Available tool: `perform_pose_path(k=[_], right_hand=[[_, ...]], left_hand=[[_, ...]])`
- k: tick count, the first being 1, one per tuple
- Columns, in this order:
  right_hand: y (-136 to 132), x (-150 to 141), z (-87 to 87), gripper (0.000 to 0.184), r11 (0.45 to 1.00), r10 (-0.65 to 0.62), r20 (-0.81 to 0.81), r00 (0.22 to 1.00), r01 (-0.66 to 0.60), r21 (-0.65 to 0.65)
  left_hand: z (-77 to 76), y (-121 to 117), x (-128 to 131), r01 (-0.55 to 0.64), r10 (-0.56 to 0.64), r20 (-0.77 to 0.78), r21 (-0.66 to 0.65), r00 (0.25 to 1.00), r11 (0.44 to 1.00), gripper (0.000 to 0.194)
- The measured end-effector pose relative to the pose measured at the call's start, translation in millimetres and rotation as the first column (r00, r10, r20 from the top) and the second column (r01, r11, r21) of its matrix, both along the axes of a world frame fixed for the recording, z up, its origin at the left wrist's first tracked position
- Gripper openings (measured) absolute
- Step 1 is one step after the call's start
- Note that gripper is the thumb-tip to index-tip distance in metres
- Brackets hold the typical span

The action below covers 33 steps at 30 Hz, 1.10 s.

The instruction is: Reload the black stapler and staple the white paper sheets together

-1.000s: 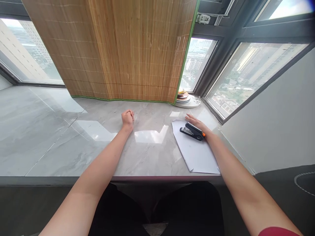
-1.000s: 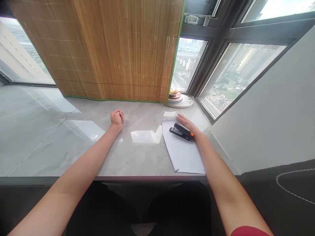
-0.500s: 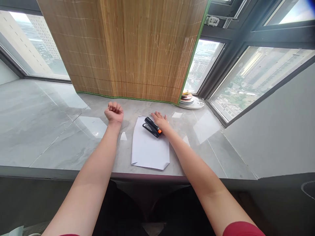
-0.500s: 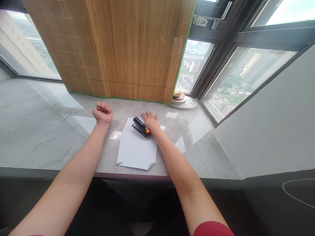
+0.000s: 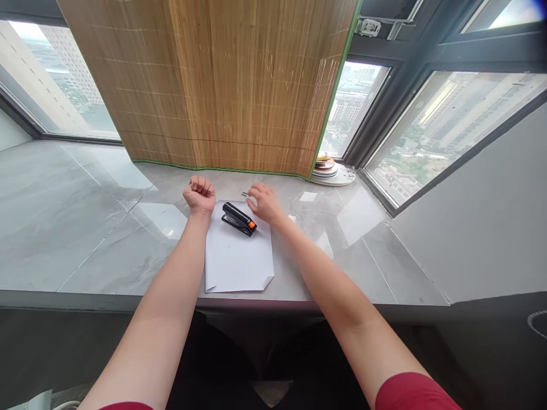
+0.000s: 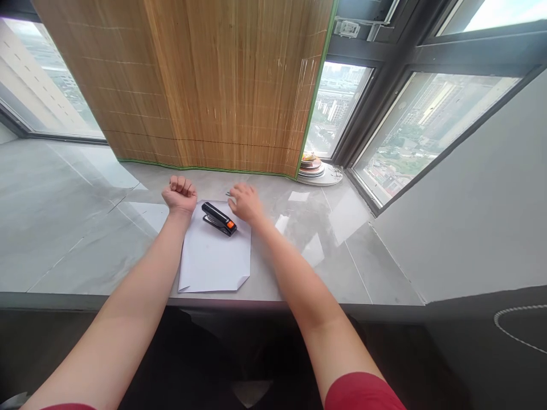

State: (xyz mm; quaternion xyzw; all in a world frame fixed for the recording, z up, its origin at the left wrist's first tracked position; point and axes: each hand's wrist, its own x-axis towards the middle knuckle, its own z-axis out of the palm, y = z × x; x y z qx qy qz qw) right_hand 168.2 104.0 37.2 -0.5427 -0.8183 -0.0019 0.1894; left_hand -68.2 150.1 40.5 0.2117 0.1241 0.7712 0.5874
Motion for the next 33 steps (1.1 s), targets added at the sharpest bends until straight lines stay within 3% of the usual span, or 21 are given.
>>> perform_pose_path(k=[2,4,7,9,11,16,19,22,24,27,29,33], right_hand=[[-5.4,49.4,4.3,0.048,0.979,-0.192,0.016,0.981,0.192,-0.061],[-14.3,108.9,0.8,0.049,0.918,-0.379,0.100,0.920,0.387,-0.082],[-32.2,185.6,-13.4,0.044,0.833,-0.529,0.147,0.836,0.545,-0.102],[-40.9,212.7,-22.8,0.043,0.809,-0.559,0.160,0.813,0.578,-0.112],[-44.0,220.5,-28.7,0.041,0.802,-0.567,0.167,0.807,0.586,-0.112],[-47.0,207.0,-26.3,0.040,0.797,-0.586,0.123,0.801,0.597,-0.091],[-59.1,180.7,-17.6,0.044,0.842,-0.540,-0.058,0.840,0.538,-0.037],[-74.2,122.2,-7.7,0.038,0.969,-0.244,-0.301,0.922,0.247,-0.028],[-81.4,70.9,-2.7,0.030,0.998,-0.040,-0.406,0.913,0.017,-0.060],[-82.1,3.6,1.0,0.043,0.979,0.101,-0.353,0.930,-0.156,-0.133],[-76.3,-20.5,0.4,0.035,0.962,0.130,-0.260,0.957,-0.185,-0.202],[-66.7,-13.3,-7.0,0.018,0.962,0.111,-0.172,0.979,-0.149,-0.229]], left_hand=[[0.6,-0.8,1.9,0.000,0.000,-0.013,-0.018,1.000,1.000,0.042],[0.5,-1.1,3.5,0.010,-0.010,-0.014,-0.022,1.000,1.000,0.042],[-0.3,-0.8,4.4,0.007,-0.007,-0.009,-0.025,1.000,1.000,0.042],[-0.3,-0.8,4.6,-0.009,0.008,-0.027,-0.034,1.000,0.999,0.042],[0.5,-1.6,5.2,-0.018,0.015,-0.058,-0.047,0.998,0.999,0.043],[2.6,-3.4,7.8,-0.032,0.026,-0.101,-0.063,0.995,0.997,0.046],[1.6,-3.3,9.3,-0.030,0.023,-0.109,-0.064,0.994,0.997,0.046],[0.3,-3.2,10.7,-0.003,-0.007,-0.129,-0.077,0.992,0.997,0.046],[-0.1,-3.3,11.9,0.016,-0.027,-0.138,-0.081,0.990,0.997,0.045],[-0.4,-3.6,15.6,0.042,-0.050,-0.132,-0.066,0.990,0.997,0.045],[-0.4,-4.2,19.5,0.077,-0.084,-0.135,-0.057,0.987,0.995,0.044],[1.2,-6.9,28.0,0.135,-0.146,-0.168,-0.075,0.975,0.988,0.043]])
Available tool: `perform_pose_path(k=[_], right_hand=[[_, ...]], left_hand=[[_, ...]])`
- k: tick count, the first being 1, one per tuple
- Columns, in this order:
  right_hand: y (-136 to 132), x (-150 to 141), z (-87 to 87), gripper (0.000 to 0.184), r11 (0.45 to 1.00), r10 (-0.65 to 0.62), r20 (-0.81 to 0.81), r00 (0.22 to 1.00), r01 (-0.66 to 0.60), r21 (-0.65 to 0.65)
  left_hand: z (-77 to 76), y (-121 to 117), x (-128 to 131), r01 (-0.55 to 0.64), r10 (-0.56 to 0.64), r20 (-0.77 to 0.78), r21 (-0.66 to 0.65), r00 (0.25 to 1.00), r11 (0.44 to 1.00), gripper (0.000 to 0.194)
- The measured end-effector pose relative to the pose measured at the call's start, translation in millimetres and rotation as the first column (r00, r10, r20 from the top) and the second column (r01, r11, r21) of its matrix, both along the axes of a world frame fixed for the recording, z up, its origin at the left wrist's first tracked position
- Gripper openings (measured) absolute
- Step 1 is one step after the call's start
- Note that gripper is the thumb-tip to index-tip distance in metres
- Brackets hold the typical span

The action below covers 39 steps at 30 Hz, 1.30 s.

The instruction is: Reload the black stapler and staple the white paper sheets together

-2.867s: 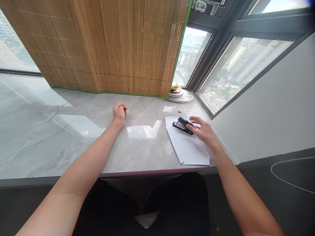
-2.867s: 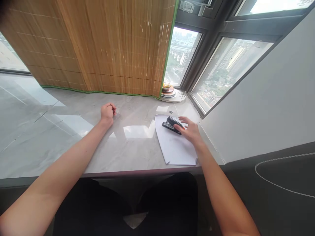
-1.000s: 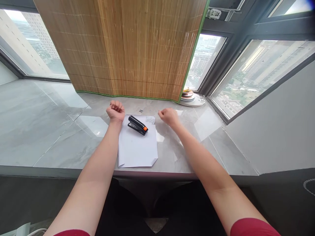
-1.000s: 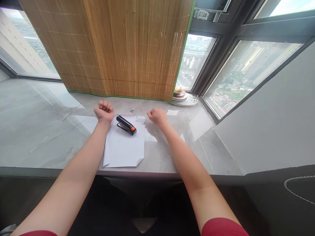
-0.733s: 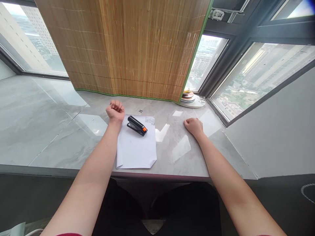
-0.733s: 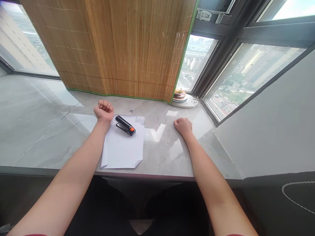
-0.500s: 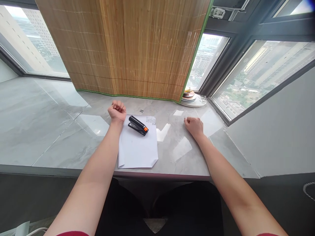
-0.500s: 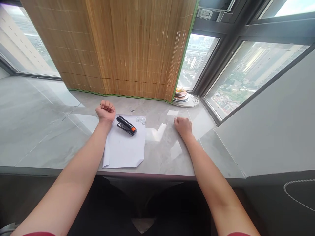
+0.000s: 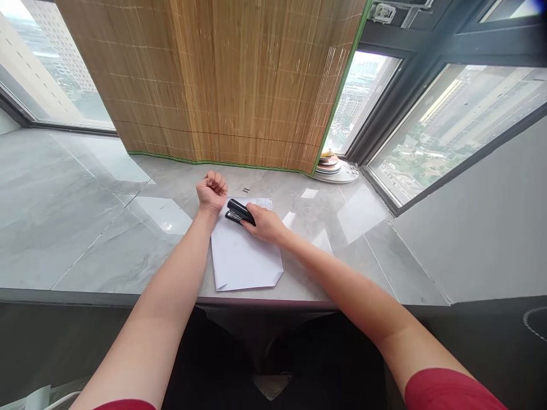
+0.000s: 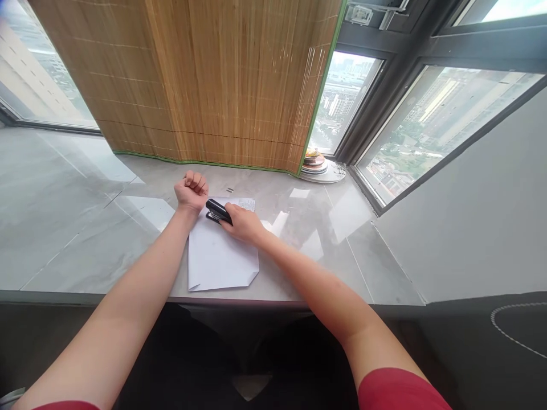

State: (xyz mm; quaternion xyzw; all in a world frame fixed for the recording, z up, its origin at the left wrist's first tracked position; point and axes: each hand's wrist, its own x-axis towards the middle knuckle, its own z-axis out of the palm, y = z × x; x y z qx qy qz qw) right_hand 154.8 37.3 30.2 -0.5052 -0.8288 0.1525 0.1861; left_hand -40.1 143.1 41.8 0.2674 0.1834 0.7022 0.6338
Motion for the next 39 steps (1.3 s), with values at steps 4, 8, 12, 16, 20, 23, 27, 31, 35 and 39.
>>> perform_pose_path(k=[4,8,12,16,20,23,27,31,35,39], right_hand=[[-6.0,48.9,-4.6,0.017,0.998,-0.055,-0.013,0.998,0.055,0.024],[-14.5,100.1,-6.8,0.017,0.994,-0.105,-0.050,0.993,0.106,0.017],[-15.3,124.9,-12.2,0.019,0.988,-0.150,-0.113,0.982,0.154,0.032],[-14.3,134.7,-8.7,0.019,0.988,-0.125,-0.175,0.977,0.138,0.067],[-19.1,154.1,4.8,0.021,0.999,-0.027,-0.255,0.966,0.038,0.038],[-21.9,163.9,7.3,0.022,0.998,0.058,-0.258,0.964,-0.061,-0.002],[-19.5,161.2,-1.2,0.023,0.996,0.076,-0.222,0.972,-0.084,-0.027],[-15.7,163.5,-2.9,0.034,0.999,0.036,-0.293,0.956,-0.046,-0.027],[-13.0,183.6,4.7,0.038,0.990,-0.136,-0.390,0.911,0.111,-0.085],[-11.7,208.4,11.7,0.040,0.934,-0.095,-0.364,0.926,-0.044,-0.354]], left_hand=[[3.7,-5.4,7.8,0.074,-0.074,-0.053,-0.003,0.996,0.997,0.039],[2.3,-14.7,24.8,0.202,-0.197,-0.244,-0.007,0.949,0.979,0.033],[-9.6,-22.2,50.7,0.416,-0.211,-0.726,0.113,0.655,0.902,0.015],[-23.8,-21.9,65.0,0.594,0.053,-0.979,0.163,0.198,0.788,0.014],[-29.5,-20.3,64.3,0.633,0.154,-0.987,0.153,0.054,0.759,0.018],[-28.9,-20.1,63.1,0.641,0.129,-0.988,0.152,0.083,0.752,0.018],[-29.4,-18.6,64.5,0.634,0.102,-0.985,0.166,0.135,0.756,0.022],[-31.8,-19.3,67.0,0.623,0.135,-0.983,0.183,0.125,0.761,0.021],[-29.9,-25.2,72.4,0.485,0.143,-0.957,0.253,0.252,0.837,0.019],[-26.1,-27.8,77.2,0.405,-0.035,-0.874,0.188,0.484,0.895,0.020]])
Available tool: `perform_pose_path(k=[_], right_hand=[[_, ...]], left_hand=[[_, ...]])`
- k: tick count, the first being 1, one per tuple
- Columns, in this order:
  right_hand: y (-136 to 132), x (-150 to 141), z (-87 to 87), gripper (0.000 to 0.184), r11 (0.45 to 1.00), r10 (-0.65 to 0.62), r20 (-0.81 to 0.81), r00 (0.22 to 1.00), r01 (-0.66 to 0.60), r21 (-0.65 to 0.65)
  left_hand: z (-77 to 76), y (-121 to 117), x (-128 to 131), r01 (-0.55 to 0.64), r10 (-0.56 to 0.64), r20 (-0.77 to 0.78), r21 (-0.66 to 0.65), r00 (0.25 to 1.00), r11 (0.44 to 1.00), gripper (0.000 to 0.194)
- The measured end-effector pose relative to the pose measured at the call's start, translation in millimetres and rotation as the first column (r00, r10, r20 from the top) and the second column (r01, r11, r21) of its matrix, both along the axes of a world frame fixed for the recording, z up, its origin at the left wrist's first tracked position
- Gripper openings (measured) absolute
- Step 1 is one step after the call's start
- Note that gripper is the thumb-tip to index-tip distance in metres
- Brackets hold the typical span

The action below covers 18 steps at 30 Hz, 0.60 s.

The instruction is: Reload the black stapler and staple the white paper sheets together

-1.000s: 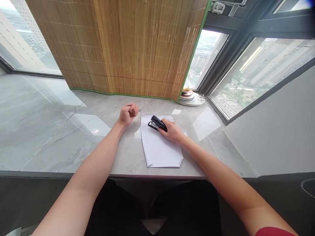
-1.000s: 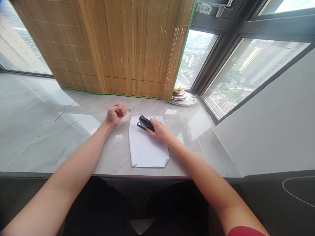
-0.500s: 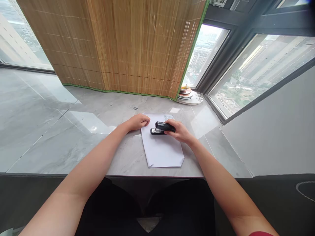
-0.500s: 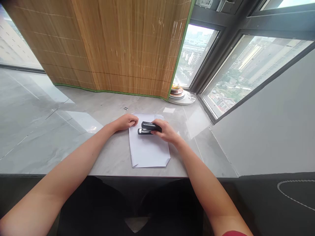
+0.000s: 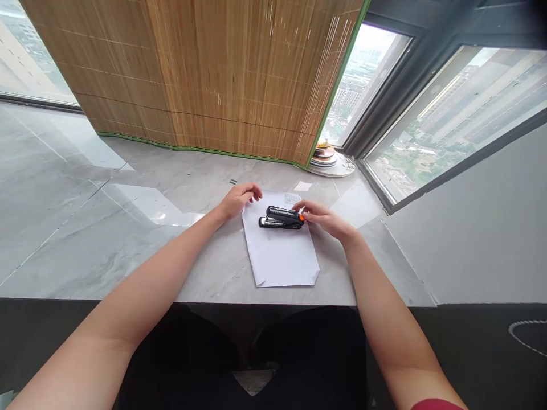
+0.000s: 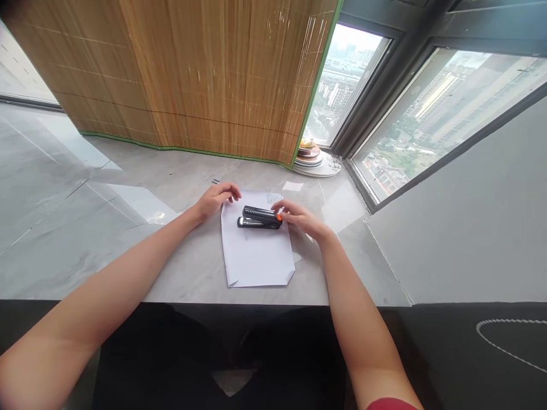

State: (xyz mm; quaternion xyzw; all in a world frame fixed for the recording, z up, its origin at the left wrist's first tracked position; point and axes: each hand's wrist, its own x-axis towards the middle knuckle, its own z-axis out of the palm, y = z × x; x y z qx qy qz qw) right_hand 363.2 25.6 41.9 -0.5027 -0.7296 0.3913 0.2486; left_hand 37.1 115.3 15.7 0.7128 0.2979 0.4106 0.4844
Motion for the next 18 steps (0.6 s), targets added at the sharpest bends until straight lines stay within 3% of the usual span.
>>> perform_pose_path(k=[3,6,10,18], right_hand=[[0.0,9.8,2.6,0.047,0.997,0.016,-0.047,0.999,-0.020,-0.077],[-0.6,8.0,1.8,0.046,0.993,0.026,-0.070,0.997,-0.033,-0.111],[-2.2,-2.2,-1.5,0.041,0.990,0.041,-0.142,0.989,-0.059,-0.130],[-3.2,-4.1,-1.7,0.040,0.990,0.110,-0.113,0.987,-0.119,-0.079]], left_hand=[[0.5,1.8,1.1,0.072,-0.069,0.028,-0.117,0.997,0.990,0.022],[0.5,2.6,1.7,0.099,-0.092,0.048,-0.188,0.995,0.977,0.041],[4.1,-0.7,2.7,0.076,-0.057,0.078,-0.269,0.995,0.960,0.057],[8.5,-2.0,1.2,0.034,0.027,0.158,-0.373,0.987,0.927,0.063]])
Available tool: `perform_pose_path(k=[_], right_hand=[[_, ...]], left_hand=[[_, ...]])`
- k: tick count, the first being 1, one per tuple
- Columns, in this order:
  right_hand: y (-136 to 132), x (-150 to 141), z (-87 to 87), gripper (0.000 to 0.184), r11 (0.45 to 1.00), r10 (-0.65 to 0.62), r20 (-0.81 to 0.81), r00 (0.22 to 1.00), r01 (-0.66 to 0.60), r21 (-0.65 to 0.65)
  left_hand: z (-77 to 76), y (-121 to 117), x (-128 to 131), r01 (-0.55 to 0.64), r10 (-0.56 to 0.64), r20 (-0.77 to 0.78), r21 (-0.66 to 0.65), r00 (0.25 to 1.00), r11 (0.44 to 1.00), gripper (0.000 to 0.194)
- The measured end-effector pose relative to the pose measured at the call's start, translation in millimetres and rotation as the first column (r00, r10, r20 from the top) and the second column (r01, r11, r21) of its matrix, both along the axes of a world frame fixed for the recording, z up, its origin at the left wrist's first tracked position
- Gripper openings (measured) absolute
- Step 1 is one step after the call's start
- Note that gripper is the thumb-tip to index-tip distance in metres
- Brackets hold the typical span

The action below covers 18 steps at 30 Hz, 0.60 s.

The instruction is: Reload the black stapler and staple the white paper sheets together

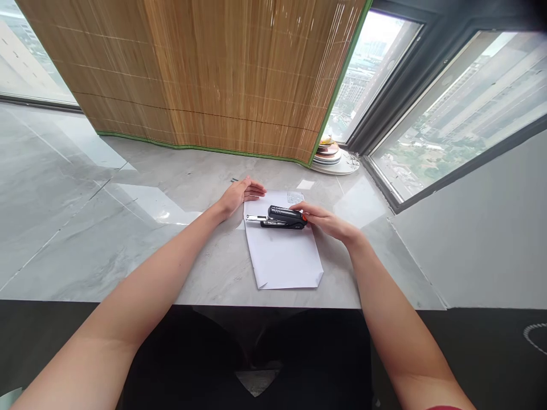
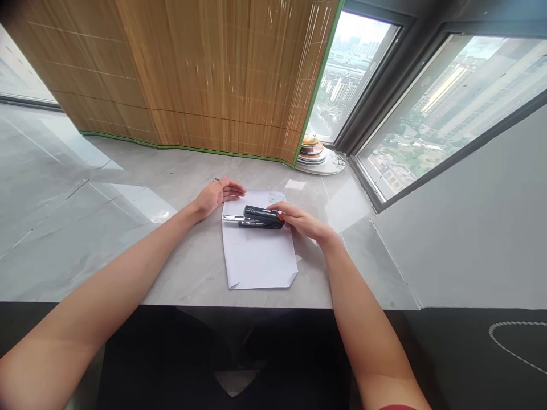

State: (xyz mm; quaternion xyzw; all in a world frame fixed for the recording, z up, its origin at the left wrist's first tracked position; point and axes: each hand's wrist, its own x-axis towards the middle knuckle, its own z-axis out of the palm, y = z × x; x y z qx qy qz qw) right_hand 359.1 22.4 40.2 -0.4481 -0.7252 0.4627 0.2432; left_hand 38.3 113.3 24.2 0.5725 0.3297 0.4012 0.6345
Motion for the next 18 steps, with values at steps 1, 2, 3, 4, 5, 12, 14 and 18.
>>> perform_pose_path(k=[1,2,3,4,5,12,14,18], right_hand=[[-0.1,-0.9,0.7,0.039,1.000,-0.019,-0.002,1.000,0.019,0.022],[-0.2,-2.6,1.2,0.039,0.997,-0.048,-0.012,0.999,0.049,0.053],[-0.3,-4.9,1.6,0.039,0.993,-0.082,-0.030,0.996,0.084,0.087],[-0.3,-7.9,1.7,0.040,0.986,-0.109,-0.045,0.993,0.114,0.124],[-0.4,-11.4,1.3,0.040,0.978,-0.121,-0.047,0.991,0.127,0.163],[-4.5,-39.8,-6.0,0.027,0.857,-0.189,0.041,0.981,0.144,0.495],[-7.1,-47.0,-3.4,0.025,0.721,-0.285,-0.059,0.957,0.254,0.645],[-10.4,-56.8,5.8,0.027,0.333,-0.311,-0.111,0.944,0.217,0.918]], left_hand=[[-0.4,0.5,-0.1,-0.004,0.004,0.011,-0.007,1.000,1.000,0.063],[-0.8,0.9,-0.1,-0.005,0.006,0.017,-0.011,1.000,1.000,0.063],[-1.1,1.1,-0.1,-0.007,0.007,0.020,-0.015,1.000,1.000,0.063],[-1.2,1.1,0.1,-0.009,0.010,0.019,-0.018,1.000,1.000,0.062],[-1.1,1.0,0.4,-0.014,0.014,0.015,-0.020,1.000,1.000,0.062],[5.7,-4.8,3.3,-0.046,0.073,0.191,-0.145,0.979,0.988,0.058],[9.8,-7.8,4.2,0.024,0.059,0.312,-0.255,0.948,0.967,0.063],[17.5,-12.9,5.3,0.234,-0.026,0.431,-0.439,0.902,0.868,0.084]])
